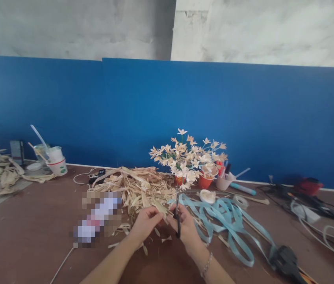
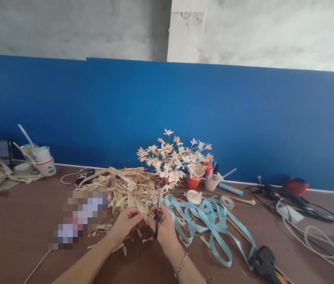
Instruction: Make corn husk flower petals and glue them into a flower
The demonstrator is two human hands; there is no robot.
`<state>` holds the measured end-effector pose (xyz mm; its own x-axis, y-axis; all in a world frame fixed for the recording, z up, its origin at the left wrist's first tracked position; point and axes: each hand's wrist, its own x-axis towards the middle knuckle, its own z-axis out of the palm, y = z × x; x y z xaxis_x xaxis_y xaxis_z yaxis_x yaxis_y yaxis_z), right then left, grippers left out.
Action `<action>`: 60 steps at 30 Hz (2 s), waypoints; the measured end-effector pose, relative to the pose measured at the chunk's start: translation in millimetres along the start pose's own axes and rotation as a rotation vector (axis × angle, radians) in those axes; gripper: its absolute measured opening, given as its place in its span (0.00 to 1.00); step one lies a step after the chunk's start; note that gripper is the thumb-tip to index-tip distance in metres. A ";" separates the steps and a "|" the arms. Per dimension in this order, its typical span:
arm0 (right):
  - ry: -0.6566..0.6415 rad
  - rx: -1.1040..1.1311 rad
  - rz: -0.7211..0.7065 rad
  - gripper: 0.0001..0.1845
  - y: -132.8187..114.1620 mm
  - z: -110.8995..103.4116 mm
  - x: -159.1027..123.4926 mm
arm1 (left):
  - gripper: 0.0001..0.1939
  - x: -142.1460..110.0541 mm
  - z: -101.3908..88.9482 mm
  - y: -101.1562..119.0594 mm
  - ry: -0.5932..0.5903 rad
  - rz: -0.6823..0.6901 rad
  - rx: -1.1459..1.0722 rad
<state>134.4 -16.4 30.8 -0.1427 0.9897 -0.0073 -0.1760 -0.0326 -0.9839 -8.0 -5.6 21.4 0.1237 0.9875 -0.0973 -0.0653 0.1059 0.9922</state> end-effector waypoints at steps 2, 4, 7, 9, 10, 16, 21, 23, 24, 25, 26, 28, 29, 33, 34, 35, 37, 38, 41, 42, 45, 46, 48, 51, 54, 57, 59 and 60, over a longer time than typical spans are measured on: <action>0.025 -0.037 -0.010 0.24 2.1 0.1 1.6 | 0.14 0.3 1.4 0.2 0.036 0.003 -0.031; 0.058 -0.081 -0.031 0.23 5.2 -1.6 3.7 | 0.13 1.1 1.3 0.1 0.048 0.005 -0.087; 0.071 -0.138 -0.076 0.21 9.8 -6.8 6.6 | 0.13 4.2 -3.5 0.7 0.080 0.022 -0.153; 0.023 -0.167 -0.078 0.21 11.8 -10.0 7.3 | 0.14 7.1 -9.0 2.3 0.135 0.034 -0.191; -0.016 -0.182 -0.059 0.21 12.3 -11.0 7.2 | 0.14 8.4 -11.7 3.5 0.173 0.042 -0.216; -0.228 -0.288 0.151 0.22 11.1 -7.3 2.0 | 0.14 10.8 -19.2 8.2 0.300 0.083 -0.332; -0.283 -0.289 0.263 0.23 11.2 -4.0 -1.7 | 0.13 11.8 -19.1 5.5 0.316 0.097 -0.344; -0.293 -0.299 0.288 0.23 11.7 -4.0 -2.0 | 0.13 12.5 -18.7 4.4 0.322 0.099 -0.344; -0.298 -0.303 0.290 0.23 12.0 -4.2 -2.1 | 0.13 12.6 -18.3 3.9 0.320 0.101 -0.343; -0.305 -0.307 0.286 0.23 12.3 -4.3 -2.0 | 0.13 12.6 -17.7 3.4 0.317 0.103 -0.342; -0.308 -0.310 0.279 0.23 12.3 -4.5 -2.0 | 0.13 12.3 -17.0 3.0 0.306 0.103 -0.338; -0.309 -0.313 0.262 0.22 11.7 -4.6 -2.2 | 0.13 11.4 -15.6 2.3 0.282 0.096 -0.326; -0.303 -0.312 0.253 0.22 10.9 -4.6 -2.5 | 0.13 10.9 -15.0 2.3 0.275 0.090 -0.322; -0.292 -0.329 0.251 0.22 5.5 -4.0 -4.3 | 0.12 9.5 -14.8 4.3 0.304 0.086 -0.335; -0.291 -0.333 0.256 0.22 4.5 -3.8 -4.6 | 0.12 9.3 -15.0 5.1 0.304 0.083 -0.343; -0.291 -0.333 0.259 0.22 3.9 -3.7 -4.7 | 0.11 9.2 -15.1 5.9 0.296 0.077 -0.349; -0.295 -0.320 0.255 0.21 4.4 -3.9 -4.3 | 0.12 8.7 -15.0 6.8 0.263 0.065 -0.358; -0.300 -0.312 0.250 0.21 5.4 -4.3 -3.8 | 0.12 8.4 -14.7 7.0 0.243 0.064 -0.358; -0.306 -0.302 0.241 0.20 9.6 -5.9 -2.3 | 0.12 7.5 -13.4 6.5 0.200 0.075 -0.353; -0.300 -0.301 0.239 0.20 10.7 -6.4 -2.0 | 0.12 7.3 -13.1 6.1 0.194 0.074 -0.354; -0.294 -0.299 0.240 0.20 10.9 -6.3 -2.1 | 0.12 7.3 -12.6 5.3 0.192 0.066 -0.359; -0.297 -0.299 0.242 0.20 10.0 -5.7 -2.5 | 0.12 7.4 -12.6 5.1 0.191 0.065 -0.358; -0.298 -0.298 0.246 0.20 7.4 -4.3 -3.2 | 0.12 7.3 -12.5 5.0 0.192 0.070 -0.357; -0.272 -0.308 0.248 0.21 4.0 -2.4 -4.0 | 0.12 6.7 -12.2 5.4 0.191 0.065 -0.374; -0.257 -0.325 0.249 0.22 4.3 -2.6 -3.7 | 0.13 5.8 -12.0 6.3 0.179 0.048 -0.399; -0.262 -0.311 0.249 0.21 7.7 -4.3 -2.8 | 0.13 5.2 -12.0 7.1 0.176 0.025 -0.409; -0.266 -0.309 0.257 0.21 9.6 -4.8 -2.1 | 0.13 5.1 -12.1 7.3 0.175 0.014 -0.423; -0.268 -0.311 0.259 0.21 10.0 -4.7 -1.9 | 0.13 5.2 -12.1 7.2 0.174 0.015 -0.432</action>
<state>137.5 -18.0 20.1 -0.3968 0.8824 -0.2527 0.1926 -0.1891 -0.9629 -19.9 1.7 27.0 -0.0462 0.9903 -0.1313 -0.4770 0.0936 0.8739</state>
